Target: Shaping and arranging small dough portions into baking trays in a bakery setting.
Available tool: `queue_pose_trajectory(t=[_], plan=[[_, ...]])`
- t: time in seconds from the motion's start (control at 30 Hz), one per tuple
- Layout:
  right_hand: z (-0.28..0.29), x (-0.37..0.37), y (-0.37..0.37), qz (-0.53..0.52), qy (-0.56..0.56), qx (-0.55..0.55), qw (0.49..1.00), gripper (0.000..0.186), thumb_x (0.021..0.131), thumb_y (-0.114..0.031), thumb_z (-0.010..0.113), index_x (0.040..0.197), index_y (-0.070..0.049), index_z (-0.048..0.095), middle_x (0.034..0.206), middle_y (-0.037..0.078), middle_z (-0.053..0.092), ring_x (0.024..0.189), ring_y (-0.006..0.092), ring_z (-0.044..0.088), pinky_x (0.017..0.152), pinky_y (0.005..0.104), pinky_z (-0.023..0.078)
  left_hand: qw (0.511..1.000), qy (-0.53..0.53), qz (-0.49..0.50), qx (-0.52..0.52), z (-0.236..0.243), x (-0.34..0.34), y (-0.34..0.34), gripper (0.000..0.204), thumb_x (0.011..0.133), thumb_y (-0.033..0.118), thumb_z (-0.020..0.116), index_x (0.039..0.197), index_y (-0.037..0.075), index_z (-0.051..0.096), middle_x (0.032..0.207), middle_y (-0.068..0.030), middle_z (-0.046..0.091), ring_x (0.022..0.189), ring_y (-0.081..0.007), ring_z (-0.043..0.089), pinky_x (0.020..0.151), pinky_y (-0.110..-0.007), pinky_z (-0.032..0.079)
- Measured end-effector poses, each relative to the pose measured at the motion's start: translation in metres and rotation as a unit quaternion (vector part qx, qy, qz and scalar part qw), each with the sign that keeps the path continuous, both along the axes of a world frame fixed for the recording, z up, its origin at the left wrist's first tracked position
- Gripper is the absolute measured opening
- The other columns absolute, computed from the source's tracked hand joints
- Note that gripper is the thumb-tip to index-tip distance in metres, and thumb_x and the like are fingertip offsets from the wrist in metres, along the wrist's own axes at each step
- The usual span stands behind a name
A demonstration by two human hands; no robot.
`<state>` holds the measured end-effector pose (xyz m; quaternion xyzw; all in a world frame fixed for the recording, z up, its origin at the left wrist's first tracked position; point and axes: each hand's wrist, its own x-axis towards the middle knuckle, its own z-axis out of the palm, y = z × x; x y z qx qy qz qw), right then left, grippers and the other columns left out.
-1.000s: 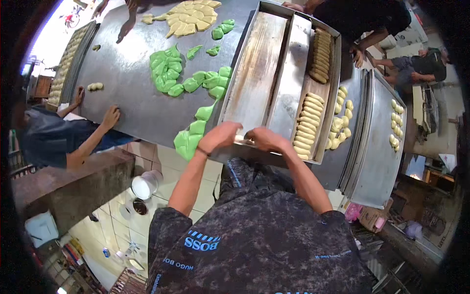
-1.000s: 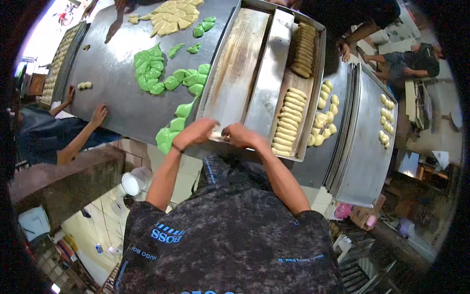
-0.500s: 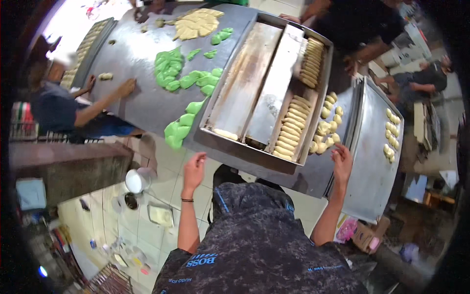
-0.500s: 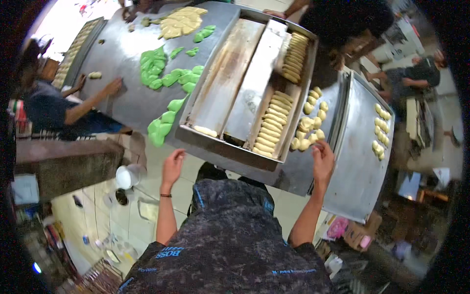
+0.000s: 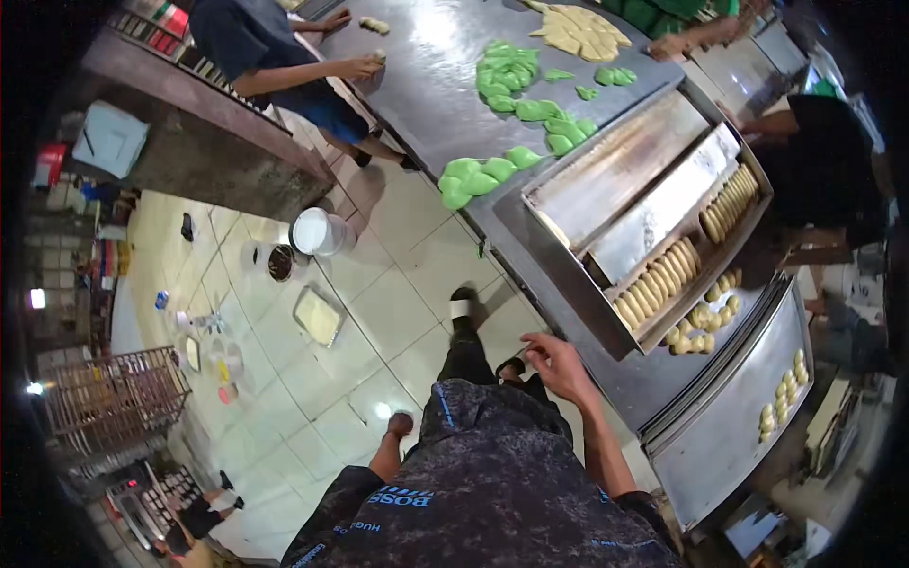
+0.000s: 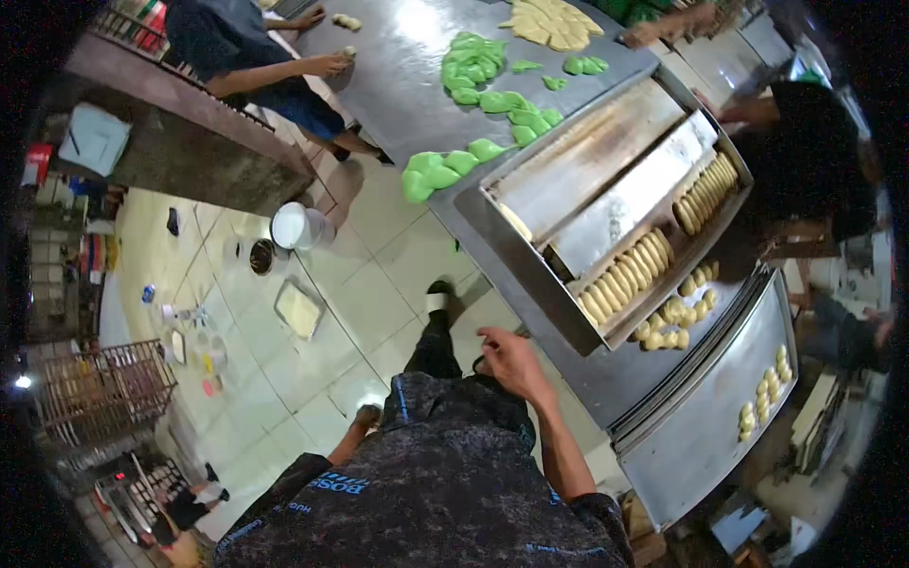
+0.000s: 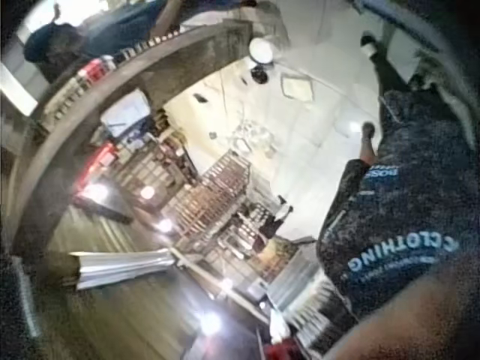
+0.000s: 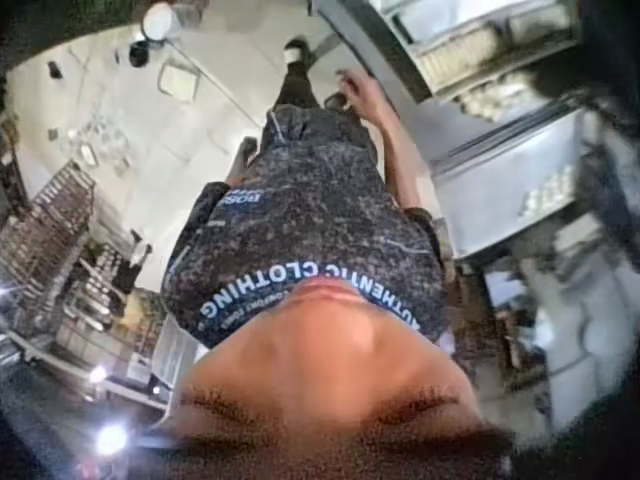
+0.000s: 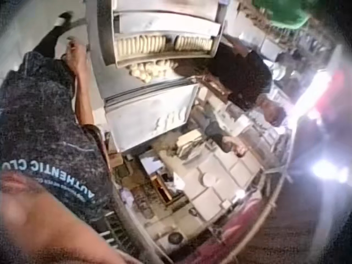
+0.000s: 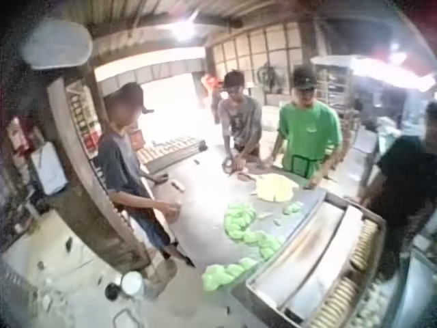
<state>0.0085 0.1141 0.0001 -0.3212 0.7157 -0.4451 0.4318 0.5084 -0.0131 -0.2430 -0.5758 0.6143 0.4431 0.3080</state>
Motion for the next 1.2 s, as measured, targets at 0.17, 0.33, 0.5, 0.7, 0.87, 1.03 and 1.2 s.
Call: queue_pose_trajectory(t=[0.17,0.33,0.5,0.7,0.87,1.03,1.2], plan=[[-0.031,0.022,-0.055,0.08,-0.001,0.052,0.995,0.031,0.092,-0.001,0.061,0.122,-0.003,0.068,0.089,0.006,0.07,0.074,0.0195,0.061,0.069,0.0332,0.049,0.987,-0.041,0.136,0.071,-0.004,0.066,0.022,0.031,0.093,0.019,0.056,0.115,0.005,0.073,0.109,-0.0157,0.075,0.095,-0.0389,0.07,0.084,-0.044,0.055],[-0.117,0.039,-0.135,0.109,0.065,0.124,0.984,0.029,0.09,-0.006,0.063,0.118,-0.001,0.069,0.085,0.008,0.069,0.071,0.0226,0.058,0.066,0.0358,0.047,0.983,0.101,0.151,0.025,-0.041,0.032,-0.066,0.031,0.094,0.021,0.056,0.114,0.004,0.073,0.11,-0.0157,0.075,0.099,-0.0401,0.069,0.087,-0.044,0.055],[-0.249,0.043,-0.223,0.079,0.025,0.228,0.97,0.023,0.089,-0.009,0.063,0.109,0.0,0.069,0.083,0.01,0.067,0.069,0.0262,0.058,0.065,0.0376,0.046,0.975,0.179,0.066,-0.11,-0.075,-0.047,-0.206,0.031,0.096,0.018,0.055,0.12,0.002,0.069,0.115,-0.0188,0.072,0.107,-0.0408,0.067,0.094,-0.046,0.052],[-0.463,0.044,-0.303,0.109,0.077,0.308,0.942,0.018,0.091,-0.008,0.06,0.106,0.0,0.064,0.086,0.012,0.064,0.074,0.0286,0.058,0.067,0.0414,0.046,0.935,0.143,0.038,-0.323,-0.123,-0.128,-0.232,0.046,0.097,0.021,0.056,0.138,0.0,0.056,0.146,-0.0236,0.05,0.136,-0.0419,0.045,0.111,-0.055,0.036],[-0.691,0.024,-0.367,0.125,0.204,0.323,0.916,0.015,0.092,-0.007,0.056,0.104,0.0,0.06,0.088,0.014,0.061,0.078,0.0306,0.058,0.069,0.0445,0.047,0.969,0.015,0.043,-0.241,-0.18,-0.139,-0.21,0.065,0.088,0.03,0.064,0.144,0.001,0.051,0.154,-0.0271,0.039,0.144,-0.0457,0.034,0.118,-0.058,0.025],[-0.884,0.002,-0.401,0.092,0.352,0.321,0.875,0.011,0.093,-0.006,0.053,0.103,0.0,0.055,0.09,0.015,0.059,0.082,0.0326,0.059,0.071,0.0477,0.047,0.98,-0.004,-0.005,-0.2,-0.203,-0.121,-0.213,0.066,0.082,0.027,0.068,0.141,0.001,0.052,0.155,-0.0274,0.036,0.145,-0.0449,0.034,0.118,-0.058,0.025],[-0.926,0.024,-0.395,0.063,0.361,0.259,0.894,0.008,0.094,-0.006,0.052,0.1,-0.001,0.053,0.09,0.016,0.057,0.084,0.0334,0.059,0.072,0.0494,0.047,0.983,-0.058,-0.008,-0.172,-0.196,-0.115,-0.202,0.066,0.078,0.025,0.071,0.138,0.003,0.054,0.154,-0.0261,0.037,0.144,-0.0434,0.035,0.117,-0.056,0.027]])
